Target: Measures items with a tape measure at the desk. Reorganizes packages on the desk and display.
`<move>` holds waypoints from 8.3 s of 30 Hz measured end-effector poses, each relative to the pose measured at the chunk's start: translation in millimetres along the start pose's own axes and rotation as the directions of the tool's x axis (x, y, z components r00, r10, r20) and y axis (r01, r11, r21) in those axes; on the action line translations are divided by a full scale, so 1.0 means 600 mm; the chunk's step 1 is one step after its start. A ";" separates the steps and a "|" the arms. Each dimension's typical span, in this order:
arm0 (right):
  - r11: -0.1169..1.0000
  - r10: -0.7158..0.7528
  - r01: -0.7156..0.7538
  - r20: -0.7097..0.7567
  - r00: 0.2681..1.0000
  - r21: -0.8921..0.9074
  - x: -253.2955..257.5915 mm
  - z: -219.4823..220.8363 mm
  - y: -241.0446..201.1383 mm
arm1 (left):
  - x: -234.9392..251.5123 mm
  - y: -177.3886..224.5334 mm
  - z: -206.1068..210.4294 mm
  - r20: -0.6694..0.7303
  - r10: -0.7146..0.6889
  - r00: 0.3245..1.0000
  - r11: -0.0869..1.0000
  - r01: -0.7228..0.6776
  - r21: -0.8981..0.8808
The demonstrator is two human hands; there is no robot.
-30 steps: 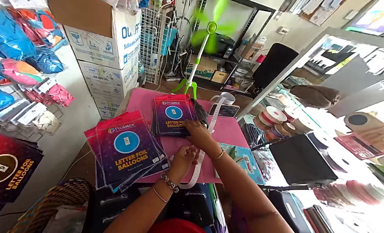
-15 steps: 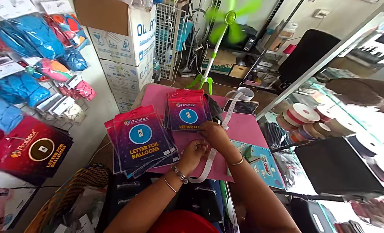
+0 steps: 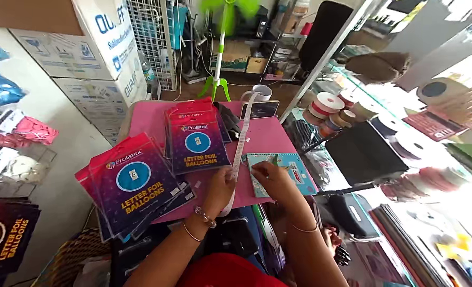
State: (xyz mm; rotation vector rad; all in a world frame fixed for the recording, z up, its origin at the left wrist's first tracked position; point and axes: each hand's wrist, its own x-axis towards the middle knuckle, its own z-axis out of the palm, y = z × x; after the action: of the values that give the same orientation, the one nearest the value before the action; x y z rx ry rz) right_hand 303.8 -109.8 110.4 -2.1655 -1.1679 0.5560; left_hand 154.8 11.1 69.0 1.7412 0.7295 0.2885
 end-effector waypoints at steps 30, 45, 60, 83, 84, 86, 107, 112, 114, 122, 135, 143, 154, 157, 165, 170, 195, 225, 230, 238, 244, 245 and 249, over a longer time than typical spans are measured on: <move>0.968 -0.073 0.122 -0.220 0.973 0.220 0.000 0.108 0.016 | 0.011 -0.020 -0.008 -0.022 0.105 0.994 0.992 -0.106 -0.072; 0.967 -0.085 0.155 -0.316 0.945 0.204 -0.005 0.135 0.019 | 0.014 -0.020 -0.011 -0.069 0.075 0.995 0.986 -0.085 -0.145; 0.956 -0.227 0.290 -0.517 0.825 0.042 -0.009 0.162 0.027 | 0.013 -0.015 -0.012 -0.069 0.006 0.998 0.972 -0.022 -0.234; 0.895 -0.416 0.434 -0.544 0.728 -0.103 -0.013 0.166 0.046 | 0.011 -0.012 -0.019 -0.041 -0.050 0.998 0.941 0.033 -0.337; 0.893 -0.404 0.447 -0.529 0.746 -0.051 -0.012 0.161 0.045 | 0.011 -0.010 -0.020 -0.039 -0.058 0.998 0.937 0.041 -0.348; 0.875 -0.370 0.473 -0.490 0.789 0.100 -0.008 0.138 0.036 | 0.009 -0.006 -0.023 -0.028 -0.074 0.997 0.920 0.057 -0.388; 0.952 -0.007 -0.004 0.035 0.999 0.307 0.083 0.075 -0.039 | 0.015 0.000 -0.034 0.016 -0.232 0.973 0.754 0.190 -0.629; 0.963 0.026 -0.028 0.012 1.000 0.267 0.081 0.083 -0.047 | 0.014 -0.005 -0.035 0.026 -0.196 0.980 0.737 0.165 -0.655; 0.972 0.031 -0.031 0.007 1.000 0.234 0.081 0.085 -0.050 | 0.015 -0.008 -0.036 0.035 -0.180 0.983 0.740 0.158 -0.653; 0.965 0.027 -0.039 0.049 0.998 0.258 0.093 0.074 -0.032 | 0.011 -0.009 -0.044 0.055 -0.171 0.984 0.694 0.160 -0.702; 0.863 0.029 -0.115 0.180 0.983 0.491 0.103 0.090 -0.026 | 0.010 -0.019 -0.032 0.032 -0.089 0.996 0.763 0.089 -0.640; 0.848 -0.001 -0.160 0.303 0.953 0.505 0.104 0.068 -0.021 | 0.009 -0.018 -0.031 -0.001 -0.089 0.996 0.754 0.067 -0.654; 0.853 0.129 -0.203 0.184 0.974 0.481 0.137 0.101 -0.081 | -0.137 0.005 -0.076 0.329 0.070 0.942 0.997 -0.077 0.007; 0.844 0.145 -0.195 0.138 0.980 0.500 0.126 0.100 -0.096 | -0.218 -0.007 -0.144 0.083 0.253 0.964 0.957 -0.262 0.128; 0.480 0.168 -0.207 0.142 0.975 0.853 0.062 0.108 -0.125 | -0.336 -0.134 -0.320 -0.574 0.023 0.819 0.984 0.082 0.156; 0.462 0.035 -0.308 0.330 0.943 0.832 0.028 0.177 -0.191 | -0.309 -0.181 -0.325 -0.648 -0.158 0.745 0.979 0.034 -0.201; 0.864 -0.244 0.261 0.096 0.965 -0.430 0.140 0.219 -0.196 | -0.177 -0.199 -0.338 -0.722 -0.153 0.674 0.943 -0.118 -0.310; 0.899 -0.329 0.093 0.520 0.788 0.428 0.040 0.306 -0.303 | -0.325 -0.198 -0.330 -0.751 -0.283 0.596 0.877 -0.157 -0.455; 0.306 -0.614 -0.226 0.373 0.695 0.925 0.006 0.293 -0.297 | -0.343 -0.158 -0.323 -0.802 -0.241 0.546 0.721 -0.452 -0.525; 0.099 -0.649 -0.029 0.087 0.756 0.995 -0.077 0.346 -0.256 | -0.261 -0.138 -0.247 -0.728 -0.225 0.648 0.367 -0.635 -0.679; 0.371 -0.253 -0.009 0.111 0.961 0.928 -0.045 0.280 -0.265 | -0.270 -0.164 -0.217 -0.688 -0.083 0.721 0.207 -0.663 -0.720; 0.386 -0.275 0.010 0.105 0.956 0.922 -0.037 0.269 -0.255 | -0.277 -0.168 -0.234 -0.710 -0.069 0.700 0.219 -0.684 -0.696; 0.433 -0.394 0.207 -0.022 0.919 0.878 -0.006 0.232 -0.210 | -0.311 -0.204 -0.335 -0.704 0.250 0.665 0.558 -0.693 -0.456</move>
State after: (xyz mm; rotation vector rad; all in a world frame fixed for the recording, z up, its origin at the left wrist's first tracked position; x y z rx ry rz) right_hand 141.9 -15.4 95.9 -0.9867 -0.9949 0.9493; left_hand -138.3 72.1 48.0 1.0392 0.3956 1.3799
